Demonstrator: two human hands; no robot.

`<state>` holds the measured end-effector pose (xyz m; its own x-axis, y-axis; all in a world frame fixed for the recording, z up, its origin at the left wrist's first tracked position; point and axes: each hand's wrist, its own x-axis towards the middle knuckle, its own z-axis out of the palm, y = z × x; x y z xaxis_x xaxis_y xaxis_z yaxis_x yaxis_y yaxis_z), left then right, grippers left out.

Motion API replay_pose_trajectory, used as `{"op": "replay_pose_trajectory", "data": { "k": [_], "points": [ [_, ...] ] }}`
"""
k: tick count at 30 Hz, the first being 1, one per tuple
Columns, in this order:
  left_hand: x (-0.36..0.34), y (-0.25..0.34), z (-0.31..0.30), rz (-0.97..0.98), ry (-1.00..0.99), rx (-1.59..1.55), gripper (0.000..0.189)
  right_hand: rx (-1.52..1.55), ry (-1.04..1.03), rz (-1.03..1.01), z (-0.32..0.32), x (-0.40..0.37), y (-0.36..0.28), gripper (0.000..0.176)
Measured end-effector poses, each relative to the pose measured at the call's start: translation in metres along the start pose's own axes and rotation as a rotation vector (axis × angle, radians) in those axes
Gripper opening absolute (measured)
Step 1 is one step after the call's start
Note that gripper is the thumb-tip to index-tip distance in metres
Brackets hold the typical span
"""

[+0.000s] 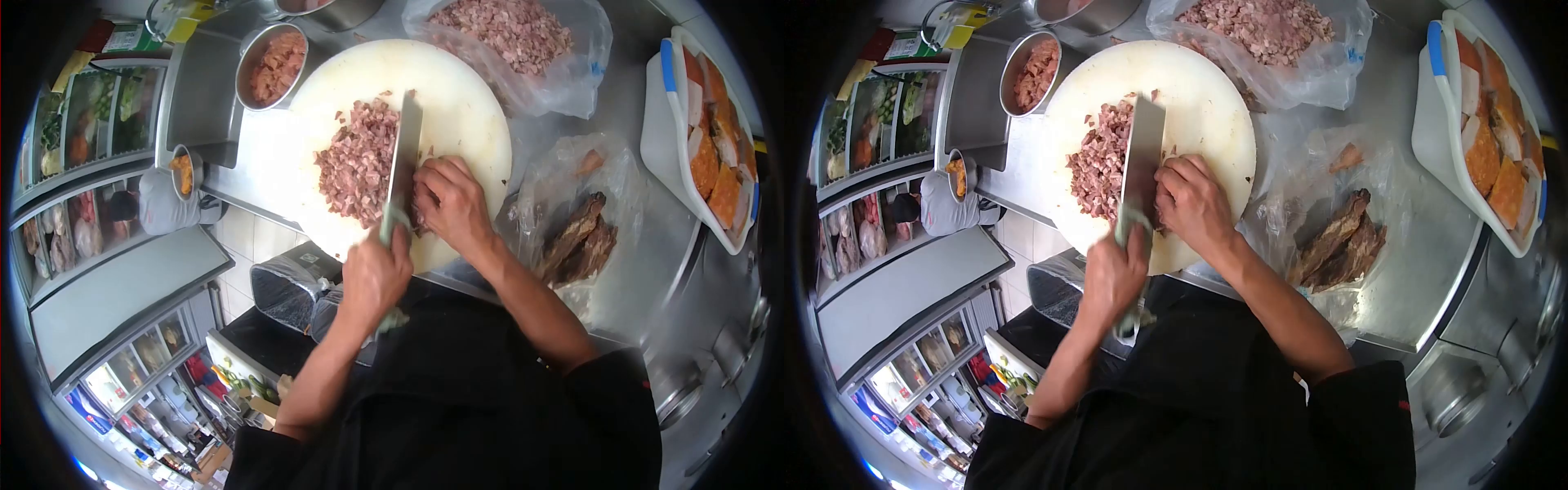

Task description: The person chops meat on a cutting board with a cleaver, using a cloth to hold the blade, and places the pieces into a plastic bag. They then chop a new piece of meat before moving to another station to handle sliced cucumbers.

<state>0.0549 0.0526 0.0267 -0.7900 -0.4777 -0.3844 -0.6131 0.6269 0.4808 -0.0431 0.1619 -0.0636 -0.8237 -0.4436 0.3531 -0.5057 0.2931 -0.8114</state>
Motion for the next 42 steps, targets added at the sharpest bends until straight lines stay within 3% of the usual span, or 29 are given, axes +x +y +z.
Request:
{"op": "replay_pose_trajectory", "data": {
  "k": [5, 6, 8, 10, 13, 16, 20, 23, 28, 31, 33, 34, 36, 40, 42],
  "points": [
    [0.072, 0.025, -0.007, 0.072, 0.075, -0.032, 0.043, -0.001, -0.002, -0.026, -0.007, 0.004, 0.0, 0.021],
    [0.069, 0.028, -0.017, 0.078, 0.087, -0.033, 0.043, 0.041, -0.02, 0.034, -0.012, 0.006, -0.003, 0.019],
    [0.058, 0.036, -0.041, -0.008, -0.091, -0.014, 0.048, 0.104, 0.008, 0.128, -0.015, 0.006, -0.001, 0.015],
    [0.025, 0.029, -0.045, -0.049, -0.106, 0.037, 0.048, 0.089, 0.012, 0.093, -0.014, 0.003, -0.001, 0.015],
    [-0.026, 0.01, -0.026, -0.049, -0.073, 0.057, 0.039, 0.042, 0.012, 0.036, -0.01, -0.001, 0.003, 0.014],
    [-0.02, 0.009, 0.002, 0.012, 0.034, -0.02, 0.034, 0.005, 0.007, 0.006, -0.007, -0.003, 0.003, 0.013],
    [0.051, 0.027, 0.006, 0.02, 0.052, -0.033, 0.035, 0.009, -0.03, -0.038, -0.007, -0.005, 0.007, 0.016],
    [0.074, 0.048, -0.007, 0.162, 0.153, -0.012, 0.046, -0.02, -0.04, -0.032, -0.012, -0.005, 0.007, 0.02],
    [0.001, 0.036, -0.028, -0.044, -0.058, 0.05, 0.043, 0.026, -0.024, 0.056, -0.009, -0.006, 0.004, 0.022],
    [-0.028, 0.02, 0.003, 0.004, 0.079, -0.011, 0.035, 0.027, 0.069, -0.025, -0.006, -0.003, 0.004, 0.016],
    [-0.008, 0.018, 0.014, 0.026, 0.099, -0.037, 0.033, 0.021, 0.04, -0.057, -0.006, -0.003, 0.004, 0.017],
    [0.011, 0.026, 0.012, -0.055, 0.06, 0.025, 0.034, 0.016, 0.008, -0.049, -0.008, -0.003, 0.004, 0.018],
    [0.047, 0.042, 0.008, 0.0, 0.123, -0.038, 0.044, 0.014, -0.03, -0.046, -0.007, -0.006, 0.007, 0.021],
    [0.073, 0.048, -0.01, 0.071, 0.143, -0.067, 0.048, 0.103, -0.08, 0.014, -0.025, 0.007, 0.009, 0.018],
    [0.052, 0.046, -0.03, -0.037, -0.055, -0.061, 0.05, 0.168, -0.089, 0.035, -0.03, 0.005, 0.011, 0.014]
  ]
}}
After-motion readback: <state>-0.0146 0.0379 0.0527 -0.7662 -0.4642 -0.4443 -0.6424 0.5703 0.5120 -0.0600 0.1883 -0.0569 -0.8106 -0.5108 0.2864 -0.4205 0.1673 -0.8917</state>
